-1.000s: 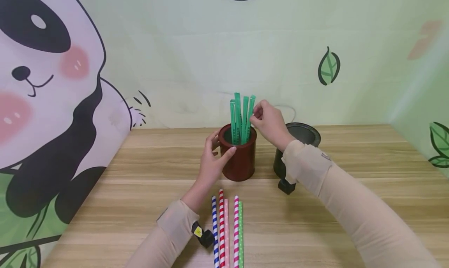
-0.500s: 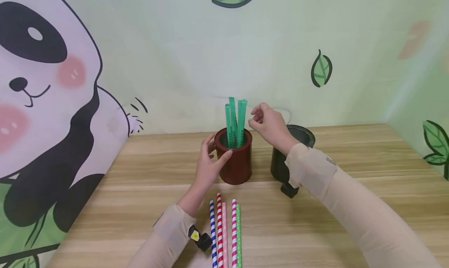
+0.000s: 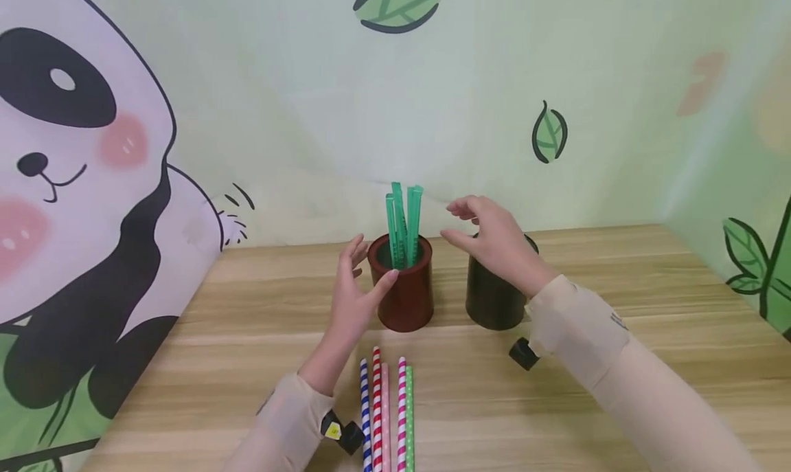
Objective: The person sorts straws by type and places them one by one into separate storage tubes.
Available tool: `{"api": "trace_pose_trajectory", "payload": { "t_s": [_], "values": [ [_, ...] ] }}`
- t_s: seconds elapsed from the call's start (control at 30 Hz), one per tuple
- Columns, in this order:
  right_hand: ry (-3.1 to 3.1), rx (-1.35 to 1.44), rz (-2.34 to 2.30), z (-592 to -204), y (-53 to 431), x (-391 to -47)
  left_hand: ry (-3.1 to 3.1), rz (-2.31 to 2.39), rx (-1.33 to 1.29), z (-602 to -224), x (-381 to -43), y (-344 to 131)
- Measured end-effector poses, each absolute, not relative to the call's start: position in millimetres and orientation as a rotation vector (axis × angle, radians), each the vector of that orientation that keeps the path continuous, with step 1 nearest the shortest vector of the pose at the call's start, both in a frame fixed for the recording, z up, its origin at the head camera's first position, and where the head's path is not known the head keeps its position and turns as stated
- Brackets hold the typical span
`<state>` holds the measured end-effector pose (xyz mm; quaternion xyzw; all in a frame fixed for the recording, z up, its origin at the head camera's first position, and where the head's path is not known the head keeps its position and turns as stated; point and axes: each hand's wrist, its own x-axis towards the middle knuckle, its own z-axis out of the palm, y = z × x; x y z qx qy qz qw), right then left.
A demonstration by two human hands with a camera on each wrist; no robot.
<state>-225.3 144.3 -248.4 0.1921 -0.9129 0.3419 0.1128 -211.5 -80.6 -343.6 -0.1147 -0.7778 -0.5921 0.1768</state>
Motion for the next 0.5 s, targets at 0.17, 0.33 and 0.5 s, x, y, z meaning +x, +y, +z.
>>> {"api": "trace_pose_trajectory", "payload": {
  "t_s": [0.17, 0.33, 0.5],
  "values": [
    [-2.695, 0.549, 0.938, -251, 164, -215, -2.172, -1.543, -0.328, -335, -195, -78],
    [-2.704, 0.509, 0.947, -260, 185, -210, -2.182, -1.453, -0.408, -332, -178, -79],
    [-2.686, 0.474, 0.956, -271, 204, -208, -2.266, -1.321, -0.468, -335, -159, -82]
  ]
}}
